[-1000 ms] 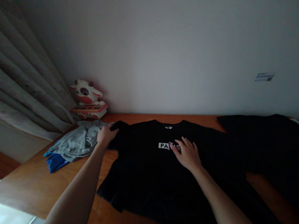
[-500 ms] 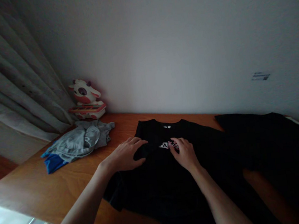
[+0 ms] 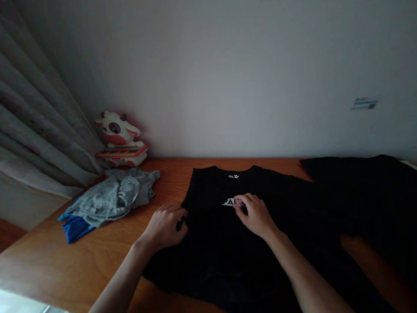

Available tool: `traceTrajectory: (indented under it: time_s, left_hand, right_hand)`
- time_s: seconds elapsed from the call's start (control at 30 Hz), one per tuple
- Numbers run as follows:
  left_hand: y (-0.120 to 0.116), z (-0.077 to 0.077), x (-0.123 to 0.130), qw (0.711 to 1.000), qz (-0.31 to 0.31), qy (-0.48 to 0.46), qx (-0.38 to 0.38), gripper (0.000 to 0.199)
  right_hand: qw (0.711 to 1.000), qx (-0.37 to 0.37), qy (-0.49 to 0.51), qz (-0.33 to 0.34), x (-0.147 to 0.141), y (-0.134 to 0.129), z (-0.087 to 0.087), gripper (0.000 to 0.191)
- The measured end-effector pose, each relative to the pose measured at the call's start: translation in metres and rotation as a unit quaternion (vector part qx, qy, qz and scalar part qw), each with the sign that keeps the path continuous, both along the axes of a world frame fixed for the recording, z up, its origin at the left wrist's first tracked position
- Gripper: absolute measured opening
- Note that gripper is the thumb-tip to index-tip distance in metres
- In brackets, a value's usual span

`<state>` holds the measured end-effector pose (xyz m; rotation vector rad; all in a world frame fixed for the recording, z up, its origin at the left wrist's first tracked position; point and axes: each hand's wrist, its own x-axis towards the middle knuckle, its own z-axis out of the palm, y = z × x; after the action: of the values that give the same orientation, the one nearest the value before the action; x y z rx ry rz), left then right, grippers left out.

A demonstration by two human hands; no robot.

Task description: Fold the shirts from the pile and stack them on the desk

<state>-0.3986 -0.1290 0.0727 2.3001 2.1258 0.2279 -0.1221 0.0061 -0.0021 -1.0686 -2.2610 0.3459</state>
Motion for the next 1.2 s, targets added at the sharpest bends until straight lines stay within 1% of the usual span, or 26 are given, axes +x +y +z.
traceTrajectory:
  time_s: [0.07,0.1,0.2,0.27,0.33,0.4,0.5,0.57,0.7,0.77,0.9,1.03,1.13,1.2]
  left_hand:
    - [0.008,0.002,0.003,0.999,-0.023,-0.041,0.011,0.023]
    - [0.017,0.003,0.004,0.997,-0.029,-0.064,0.022,0.024]
    - [0.056,-0.001,0.010,0.993,-0.038,-0.097,0.056,0.032]
    - [0.089,-0.007,0.012,0.996,-0.037,-0.067,0.043,0.036]
    - [0.121,-0.012,0.011,0.999,-0.021,-0.023,0.015,0.041]
    - [0.149,-0.014,0.008,1.000,-0.002,0.001,-0.001,0.048]
    - [0.179,-0.013,0.002,1.000,0.020,0.010,-0.011,0.055]
    - [0.190,-0.011,-0.001,0.999,0.034,0.018,-0.030,0.049]
    - [0.200,-0.008,-0.005,0.996,0.049,0.032,-0.061,0.024]
    - [0.202,-0.009,-0.005,0.996,0.056,0.034,-0.062,0.020]
    - [0.205,-0.014,-0.002,0.996,0.077,0.028,-0.044,0.022]
    - [0.204,-0.024,0.007,0.995,0.104,0.006,0.006,0.033]
    - [0.190,-0.031,0.013,0.995,0.090,-0.011,0.028,0.035]
    - [0.174,-0.032,0.015,0.997,0.066,-0.016,0.033,0.038]
  right_hand:
    - [1.000,0.000,-0.005,-0.002,0.000,0.000,0.000,0.024]
    - [1.000,0.000,-0.005,-0.004,-0.001,0.000,0.000,0.024]
    - [1.000,0.000,0.000,-0.005,-0.001,0.000,-0.001,0.024]
    - [1.000,0.000,0.005,-0.004,-0.001,0.000,-0.001,0.023]
    - [1.000,0.000,0.009,-0.001,0.000,0.000,-0.001,0.023]
    - [1.000,-0.002,0.008,-0.001,0.000,0.000,0.000,0.022]
    - [1.000,-0.005,-0.003,-0.006,0.000,0.000,0.001,0.021]
    - [1.000,-0.006,-0.005,-0.005,0.000,0.001,0.002,0.021]
    - [1.000,-0.018,0.003,0.001,0.000,0.001,0.003,0.021]
    - [1.000,-0.024,0.004,0.000,0.000,0.001,0.003,0.021]
    - [1.000,-0.022,0.001,-0.004,-0.001,-0.001,0.005,0.021]
    - [1.000,-0.018,-0.003,-0.009,0.000,0.000,0.004,0.021]
    - [1.000,-0.014,-0.003,-0.009,0.000,0.000,0.003,0.022]
    - [1.000,-0.012,-0.002,-0.010,0.000,0.000,0.002,0.021]
